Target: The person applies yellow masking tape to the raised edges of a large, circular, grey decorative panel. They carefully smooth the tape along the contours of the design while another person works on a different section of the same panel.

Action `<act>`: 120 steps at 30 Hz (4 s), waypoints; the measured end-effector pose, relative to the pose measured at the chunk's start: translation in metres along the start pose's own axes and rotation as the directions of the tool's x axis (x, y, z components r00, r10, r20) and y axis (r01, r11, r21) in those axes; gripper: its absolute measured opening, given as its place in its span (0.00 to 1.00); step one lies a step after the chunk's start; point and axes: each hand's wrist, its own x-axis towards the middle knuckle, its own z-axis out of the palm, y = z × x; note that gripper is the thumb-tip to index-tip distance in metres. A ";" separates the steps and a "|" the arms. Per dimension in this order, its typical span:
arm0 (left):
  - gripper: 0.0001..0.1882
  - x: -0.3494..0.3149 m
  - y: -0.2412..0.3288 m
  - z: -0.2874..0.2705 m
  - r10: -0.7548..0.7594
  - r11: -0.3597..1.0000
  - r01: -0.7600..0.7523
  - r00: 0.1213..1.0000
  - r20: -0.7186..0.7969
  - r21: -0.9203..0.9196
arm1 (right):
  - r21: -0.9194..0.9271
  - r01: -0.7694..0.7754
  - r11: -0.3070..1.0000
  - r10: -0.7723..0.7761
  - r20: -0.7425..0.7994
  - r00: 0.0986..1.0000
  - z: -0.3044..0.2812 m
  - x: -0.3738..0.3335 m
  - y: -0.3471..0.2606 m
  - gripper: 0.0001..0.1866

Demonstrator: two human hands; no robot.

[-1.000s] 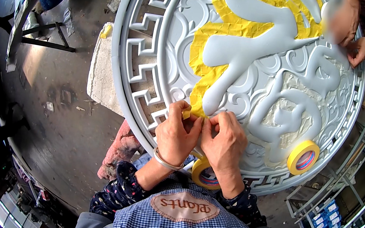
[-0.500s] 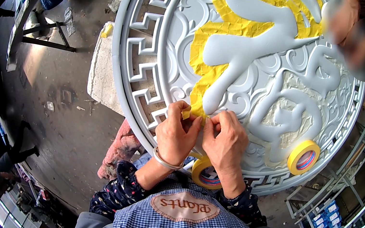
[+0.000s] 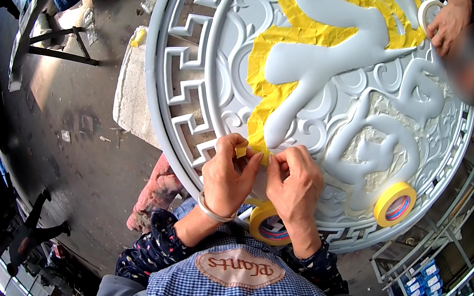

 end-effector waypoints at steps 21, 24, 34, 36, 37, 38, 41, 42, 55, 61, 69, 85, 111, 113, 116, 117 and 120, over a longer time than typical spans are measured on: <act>0.23 0.006 0.007 0.003 0.007 0.995 -0.004 1.000 -0.027 0.102 | -0.086 -0.016 0.996 0.015 -0.005 1.000 0.002 0.004 -0.006 0.10; 0.24 0.008 0.009 0.003 0.010 0.991 -0.006 1.000 -0.027 0.134 | -0.092 -0.018 0.996 0.017 -0.006 1.000 0.003 0.004 -0.006 0.10; 0.25 0.009 0.010 0.003 0.039 0.979 -0.033 0.999 -0.029 0.200 | -0.126 -0.014 0.992 0.011 -0.020 1.000 0.004 0.005 -0.008 0.11; 0.25 0.010 0.012 0.002 0.053 0.974 -0.045 0.998 -0.030 0.222 | -0.132 -0.005 0.991 0.002 -0.026 1.000 0.003 0.005 -0.009 0.11; 0.25 0.011 0.013 0.002 0.045 0.973 -0.038 0.999 -0.024 0.227 | -0.133 0.000 0.991 -0.005 -0.031 1.000 0.003 0.006 -0.009 0.11; 0.25 0.011 0.013 0.001 0.036 0.972 -0.031 0.999 -0.017 0.233 | -0.134 0.006 0.991 -0.011 -0.036 0.999 0.002 0.007 -0.010 0.11; 0.25 0.013 0.013 -0.001 0.029 0.967 -0.029 1.000 0.004 0.254 | -0.186 0.026 0.982 -0.030 -0.014 0.999 0.001 0.006 -0.008 0.12; 0.25 0.013 0.013 -0.001 0.028 0.965 -0.030 1.000 0.009 0.261 | -0.186 0.024 0.982 -0.026 -0.008 1.000 0.001 0.006 -0.006 0.13; 0.24 0.017 0.014 -0.005 0.053 0.958 -0.063 0.998 0.043 0.279 | -0.190 0.293 0.937 -0.298 0.008 0.955 -0.012 -0.021 0.003 0.20; 0.25 0.017 0.013 -0.009 0.054 0.956 -0.061 0.998 0.031 0.288 | -0.322 0.330 0.887 -0.310 0.115 0.944 -0.016 -0.033 0.006 0.31; 0.23 0.007 0.013 -0.054 0.030 0.983 -0.026 0.999 -0.014 0.184 | -0.418 0.369 0.830 -0.296 0.229 0.927 -0.017 -0.037 0.003 0.34; 0.21 -0.021 -0.002 -0.074 0.073 0.997 -0.072 0.996 0.048 -0.015 | -0.470 0.487 0.736 -0.379 0.311 0.872 -0.024 -0.034 -0.006 0.30; 0.18 -0.046 0.006 -0.041 0.103 0.992 -0.075 0.950 0.294 -0.104 | 0.389 -0.148 0.909 0.023 0.308 0.951 -0.045 -0.024 -0.005 0.06; 0.22 -0.044 0.014 -0.040 0.133 0.988 -0.147 0.961 0.242 0.042 | 0.368 -0.162 0.916 0.046 0.304 0.952 -0.042 -0.018 -0.003 0.06; 0.26 -0.039 0.010 -0.036 0.280 0.940 -0.310 0.940 0.195 0.145 | 0.353 -0.174 0.919 0.079 0.269 0.960 -0.031 -0.015 0.000 0.06; 0.27 -0.038 0.010 -0.034 0.253 0.941 -0.280 0.955 0.154 0.193 | 0.349 -0.179 0.920 0.092 0.251 0.964 -0.028 -0.015 0.004 0.06; 0.34 -0.029 0.005 -0.033 0.264 0.903 -0.286 0.958 0.111 0.320 | 0.356 -0.284 0.890 0.219 0.214 0.952 -0.018 -0.015 0.020 0.07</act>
